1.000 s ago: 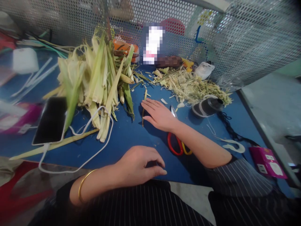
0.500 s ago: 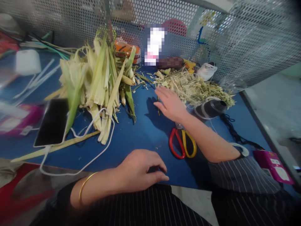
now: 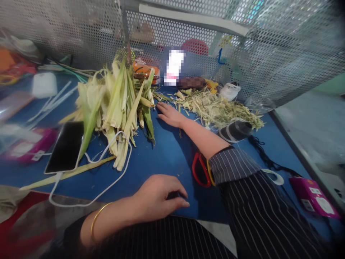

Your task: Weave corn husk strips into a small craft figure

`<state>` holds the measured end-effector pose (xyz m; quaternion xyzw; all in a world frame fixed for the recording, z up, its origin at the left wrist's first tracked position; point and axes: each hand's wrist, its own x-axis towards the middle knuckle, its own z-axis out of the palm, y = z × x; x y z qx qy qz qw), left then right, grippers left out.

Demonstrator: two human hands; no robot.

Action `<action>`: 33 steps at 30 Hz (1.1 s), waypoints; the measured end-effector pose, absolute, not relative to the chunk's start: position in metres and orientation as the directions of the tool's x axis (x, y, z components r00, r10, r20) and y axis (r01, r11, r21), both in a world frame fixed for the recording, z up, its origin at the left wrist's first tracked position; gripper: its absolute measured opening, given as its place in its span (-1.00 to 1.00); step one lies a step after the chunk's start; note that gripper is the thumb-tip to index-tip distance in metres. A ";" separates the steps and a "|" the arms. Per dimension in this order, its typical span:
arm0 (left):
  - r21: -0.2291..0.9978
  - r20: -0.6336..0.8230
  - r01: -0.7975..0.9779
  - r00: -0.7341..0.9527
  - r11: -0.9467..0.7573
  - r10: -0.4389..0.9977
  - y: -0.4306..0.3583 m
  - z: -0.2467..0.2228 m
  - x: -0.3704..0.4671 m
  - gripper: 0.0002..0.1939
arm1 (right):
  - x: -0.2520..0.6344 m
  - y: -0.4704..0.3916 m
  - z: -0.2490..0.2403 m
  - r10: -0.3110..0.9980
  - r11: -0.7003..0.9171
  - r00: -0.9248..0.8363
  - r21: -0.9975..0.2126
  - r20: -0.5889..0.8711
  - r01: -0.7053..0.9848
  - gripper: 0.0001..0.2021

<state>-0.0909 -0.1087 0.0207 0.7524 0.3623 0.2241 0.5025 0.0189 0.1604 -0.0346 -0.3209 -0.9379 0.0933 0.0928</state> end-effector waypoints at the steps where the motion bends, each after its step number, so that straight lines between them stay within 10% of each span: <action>1: 0.917 -0.026 0.321 0.637 -0.235 0.770 -0.109 0.021 -0.091 -0.80 | 0.022 0.174 -0.036 0.682 0.722 -0.723 -0.255 0.110 0.643 -0.40; 7: 0.909 -0.015 0.324 0.654 -0.262 0.756 -0.110 0.020 -0.091 -0.78 | 0.065 0.224 -0.032 0.933 0.358 -0.314 -0.526 0.173 0.772 -0.48; 11: 0.904 -0.003 0.315 0.680 -0.289 0.733 -0.112 0.020 -0.092 -0.75 | 0.083 0.197 -0.025 0.901 0.413 -0.236 -0.553 0.364 0.724 -0.53; 18: 0.861 0.005 0.357 0.706 -0.363 0.708 -0.114 0.021 -0.091 -0.73 | 0.073 0.130 -0.028 0.591 0.801 -0.783 -0.257 0.193 0.541 -0.45; 24: 0.779 -0.043 0.469 0.701 -0.415 0.712 -0.115 0.016 -0.089 -0.69 | 0.065 0.164 -0.024 0.853 0.513 -0.462 -0.236 0.242 0.825 -0.51; 33: 0.737 -0.069 0.510 0.709 -0.443 0.702 -0.115 0.015 -0.088 -0.67 | 0.036 0.102 -0.017 0.490 0.870 -0.841 -0.198 0.231 0.452 -0.56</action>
